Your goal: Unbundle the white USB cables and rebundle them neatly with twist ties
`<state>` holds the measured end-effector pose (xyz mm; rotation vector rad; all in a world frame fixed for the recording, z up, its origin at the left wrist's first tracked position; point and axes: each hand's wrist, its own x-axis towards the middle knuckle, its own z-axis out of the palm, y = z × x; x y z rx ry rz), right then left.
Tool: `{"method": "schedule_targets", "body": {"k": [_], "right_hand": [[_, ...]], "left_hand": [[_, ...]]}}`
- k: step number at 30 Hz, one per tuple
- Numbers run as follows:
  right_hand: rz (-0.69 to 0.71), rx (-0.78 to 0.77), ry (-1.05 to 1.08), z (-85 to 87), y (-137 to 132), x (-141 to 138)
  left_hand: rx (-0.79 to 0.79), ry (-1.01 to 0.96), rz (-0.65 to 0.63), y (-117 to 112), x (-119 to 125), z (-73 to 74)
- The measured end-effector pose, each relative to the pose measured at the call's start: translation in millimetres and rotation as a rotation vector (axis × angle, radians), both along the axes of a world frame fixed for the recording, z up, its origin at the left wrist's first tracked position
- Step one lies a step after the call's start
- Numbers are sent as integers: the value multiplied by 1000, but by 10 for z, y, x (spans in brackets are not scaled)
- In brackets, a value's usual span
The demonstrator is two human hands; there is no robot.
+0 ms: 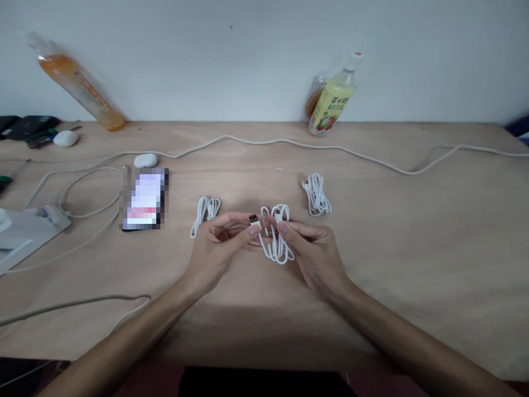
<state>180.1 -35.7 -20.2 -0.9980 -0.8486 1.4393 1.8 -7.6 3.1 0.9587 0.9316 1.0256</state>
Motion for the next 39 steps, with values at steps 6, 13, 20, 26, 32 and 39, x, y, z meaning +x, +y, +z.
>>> {"method": "schedule_targets", "body": {"k": [6,13,20,26,32,39], "right_hand": [[-16,-40,16,-12,-2,-7],[-21,-62,39,-45,11,-9],[-43,66,-95,26,21,15],[-59,153,-257,75,3,31],[-22,127,-250,67,-5,21],[96,-6,-40,33,31,43]], "left_hand": [[7,-20,-25,12,-7,-21],[-30,-43,-45,-12,2,-70],[-21,-46,-63,-6,-5,-64],[-14,-43,-59,-5,-6,-58],[0,-12,-43,-11,5,-71],[-35,-10,-21,8,5,-63]]}}
